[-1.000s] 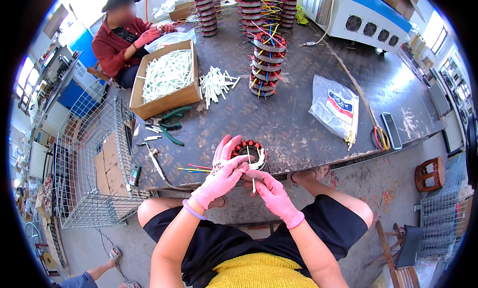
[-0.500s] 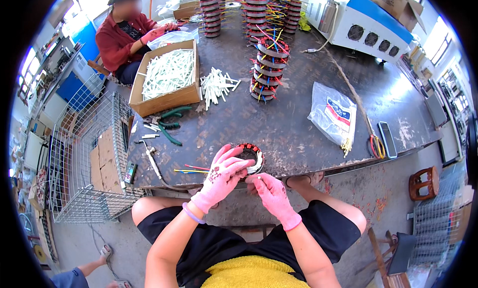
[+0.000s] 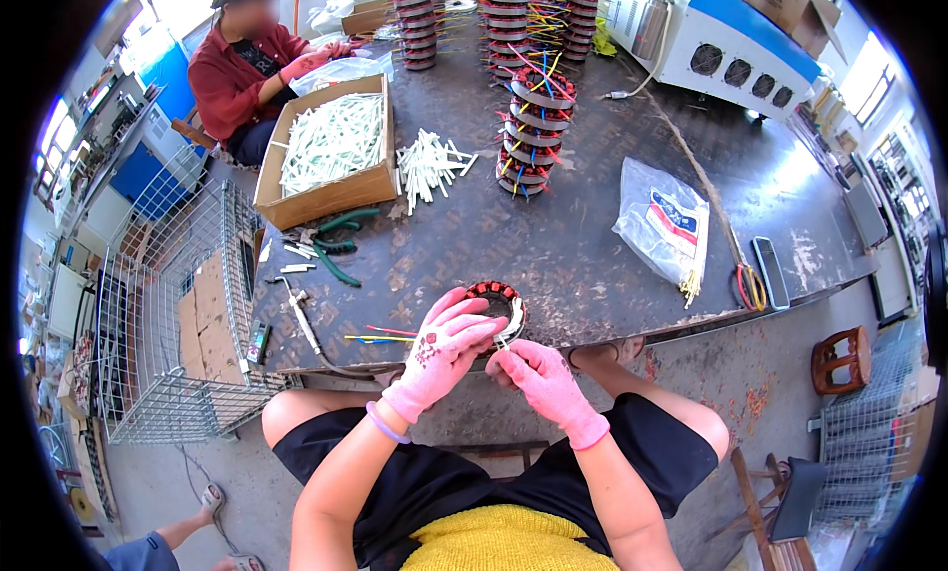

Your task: The person threads colored wires through the slots of a motor stator core, trims the excess wire length using scissors, and inserts small white plastic insulation strips into the stator slots by hand.

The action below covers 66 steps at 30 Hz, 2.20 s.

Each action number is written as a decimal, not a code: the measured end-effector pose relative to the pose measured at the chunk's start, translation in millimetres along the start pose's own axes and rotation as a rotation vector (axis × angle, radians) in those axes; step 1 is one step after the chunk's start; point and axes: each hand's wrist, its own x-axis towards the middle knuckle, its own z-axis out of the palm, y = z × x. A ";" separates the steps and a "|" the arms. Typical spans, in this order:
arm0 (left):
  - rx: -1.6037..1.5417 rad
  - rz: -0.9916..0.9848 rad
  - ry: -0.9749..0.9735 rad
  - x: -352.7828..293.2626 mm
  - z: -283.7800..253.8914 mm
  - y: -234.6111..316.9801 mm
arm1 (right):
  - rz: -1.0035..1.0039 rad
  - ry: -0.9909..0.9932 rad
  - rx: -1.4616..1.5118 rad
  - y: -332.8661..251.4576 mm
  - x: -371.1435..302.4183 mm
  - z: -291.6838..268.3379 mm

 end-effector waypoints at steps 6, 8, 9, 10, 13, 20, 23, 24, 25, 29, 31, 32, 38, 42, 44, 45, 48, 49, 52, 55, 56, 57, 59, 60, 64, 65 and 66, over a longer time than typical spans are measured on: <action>0.007 -0.017 -0.012 0.4 -0.1 0.8 | 0.002 0.041 0.019 -2.8 0.6 3.4; 0.003 -0.016 -0.013 0.4 -0.5 1.1 | 0.006 0.031 0.006 -3.3 0.4 2.9; 0.001 -0.014 -0.011 0.3 -0.8 1.2 | 0.010 0.019 -0.007 -3.4 -0.1 1.7; 0.000 -0.013 -0.010 0.4 -1.0 1.2 | 0.014 0.007 -0.021 -3.5 -0.3 1.2; -0.002 -0.010 -0.008 1.1 -0.8 1.1 | -0.020 0.010 0.001 -3.6 -0.4 1.5; -0.002 -0.007 -0.008 0.2 -0.6 0.0 | 0.022 0.020 -0.023 -5.4 2.1 1.8; -0.019 0.034 0.009 -1.1 -0.6 -1.8 | 0.097 0.065 0.005 -8.2 5.1 6.5; -0.021 0.034 0.006 -0.6 -0.7 -1.5 | 0.147 0.078 0.037 -9.9 7.5 6.7; -0.023 0.034 0.002 0.4 -1.3 -0.7 | 0.197 0.091 0.069 -11.3 9.7 6.7; -0.044 0.012 -0.002 2.7 -0.2 -0.2 | 0.217 0.127 0.134 -6.1 18.9 3.9; -0.082 -0.009 0.002 3.0 2.0 0.7 | 0.242 0.179 0.088 1.8 22.1 2.9; -0.099 -0.021 0.010 2.7 3.0 -0.9 | 0.164 0.279 -0.060 -1.8 19.8 5.6; -0.093 -0.013 0.011 4.1 -1.6 0.3 | -0.348 0.511 -0.530 -27.9 2.1 16.3; -0.129 -0.053 0.059 0.2 2.4 -0.5 | -0.577 0.491 -0.696 -14.4 20.7 12.9; -0.151 -0.108 0.065 2.3 4.6 1.4 | -0.558 0.489 -0.722 -10.2 23.1 10.3; -0.149 -0.137 0.078 3.6 5.4 3.4 | -0.564 0.500 -0.750 -8.7 24.0 10.6; -0.154 -0.181 0.105 1.2 9.0 2.3 | -0.599 0.472 -0.808 -6.5 24.6 9.4; -0.162 -0.177 0.107 1.3 9.6 1.1 | -0.642 0.460 -0.824 -7.8 25.8 7.9; -0.176 -0.167 0.102 0.6 10.5 -1.1 | -0.679 0.440 -0.687 -29.2 21.8 10.2; -0.172 -0.157 0.084 1.7 9.4 0.0 | -0.616 0.405 -0.354 -42.2 12.2 11.8; -0.171 -0.158 0.059 2.1 9.3 -0.5 | -0.553 0.391 -0.299 -38.8 10.3 8.9; -0.170 -0.159 0.034 1.6 8.5 -1.4 | -0.489 0.376 -0.243 -35.6 6.2 4.3; -0.166 -0.148 -0.040 0.4 4.1 -4.6 | -0.386 0.286 -0.145 -31.0 0.3 -3.1; -0.172 -0.135 -0.018 -0.3 4.1 -5.3 | -0.302 0.247 -0.108 -32.2 -3.4 -2.9; -0.163 -0.062 -0.010 -1.3 -2.5 -4.8 | -0.522 0.272 -0.540 -16.3 6.1 2.5; -0.155 -0.033 -0.028 0.4 -5.5 -3.9 | -0.587 0.272 -0.569 -13.3 13.9 0.9; -0.122 -0.038 -0.074 0.7 -6.5 -3.4 | -0.652 0.272 -0.598 -11.2 19.6 0.8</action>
